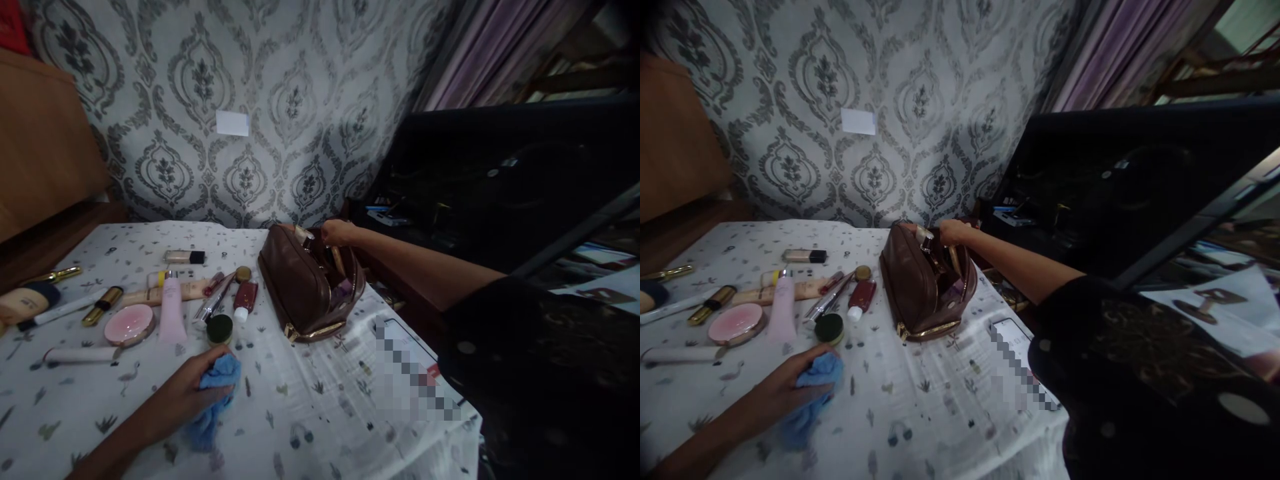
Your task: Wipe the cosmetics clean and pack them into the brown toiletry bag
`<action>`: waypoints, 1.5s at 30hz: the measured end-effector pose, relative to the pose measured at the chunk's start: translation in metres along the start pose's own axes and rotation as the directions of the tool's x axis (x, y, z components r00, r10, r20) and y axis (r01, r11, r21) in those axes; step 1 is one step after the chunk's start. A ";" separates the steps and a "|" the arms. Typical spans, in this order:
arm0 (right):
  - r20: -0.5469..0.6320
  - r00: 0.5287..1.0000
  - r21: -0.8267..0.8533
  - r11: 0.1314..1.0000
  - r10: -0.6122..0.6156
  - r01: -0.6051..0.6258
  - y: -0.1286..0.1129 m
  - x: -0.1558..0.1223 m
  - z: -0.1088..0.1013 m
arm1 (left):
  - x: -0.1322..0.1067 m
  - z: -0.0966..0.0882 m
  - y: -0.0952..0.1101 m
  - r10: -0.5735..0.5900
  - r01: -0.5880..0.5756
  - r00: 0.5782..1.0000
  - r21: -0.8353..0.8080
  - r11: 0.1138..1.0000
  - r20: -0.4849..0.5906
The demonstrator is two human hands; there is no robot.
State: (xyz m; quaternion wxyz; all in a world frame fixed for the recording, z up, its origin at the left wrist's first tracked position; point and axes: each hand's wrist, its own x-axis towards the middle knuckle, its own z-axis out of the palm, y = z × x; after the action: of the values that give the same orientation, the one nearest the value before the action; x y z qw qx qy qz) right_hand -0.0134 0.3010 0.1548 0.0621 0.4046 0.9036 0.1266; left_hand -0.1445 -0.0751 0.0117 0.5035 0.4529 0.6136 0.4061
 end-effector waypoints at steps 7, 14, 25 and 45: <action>0.003 0.999 0.009 0.998 0.055 -0.055 -0.006 -0.006 0.000 | 0.001 -0.002 -0.002 -0.004 0.004 1.000 -0.004 1.000 0.000; -0.038 0.999 0.029 0.999 0.023 -0.022 -0.006 -0.010 0.004 | 0.000 -0.001 -0.002 -0.012 0.012 1.000 -0.026 1.000 0.006; -0.239 0.968 -0.044 0.995 0.072 -0.085 -0.004 -0.050 0.005 | 0.000 0.001 0.001 0.007 -0.007 1.000 0.043 0.999 -0.008; -0.204 0.975 0.007 0.996 0.092 -0.092 -0.011 -0.067 0.006 | -0.003 -0.004 0.001 0.133 -0.135 0.991 0.114 0.984 0.021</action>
State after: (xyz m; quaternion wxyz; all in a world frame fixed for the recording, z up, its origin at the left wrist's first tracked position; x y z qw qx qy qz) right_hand 0.0249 0.2453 0.1462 -0.0363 0.4308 0.8853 0.1713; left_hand -0.1475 -0.0777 0.0143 0.4522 0.5241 0.6007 0.4000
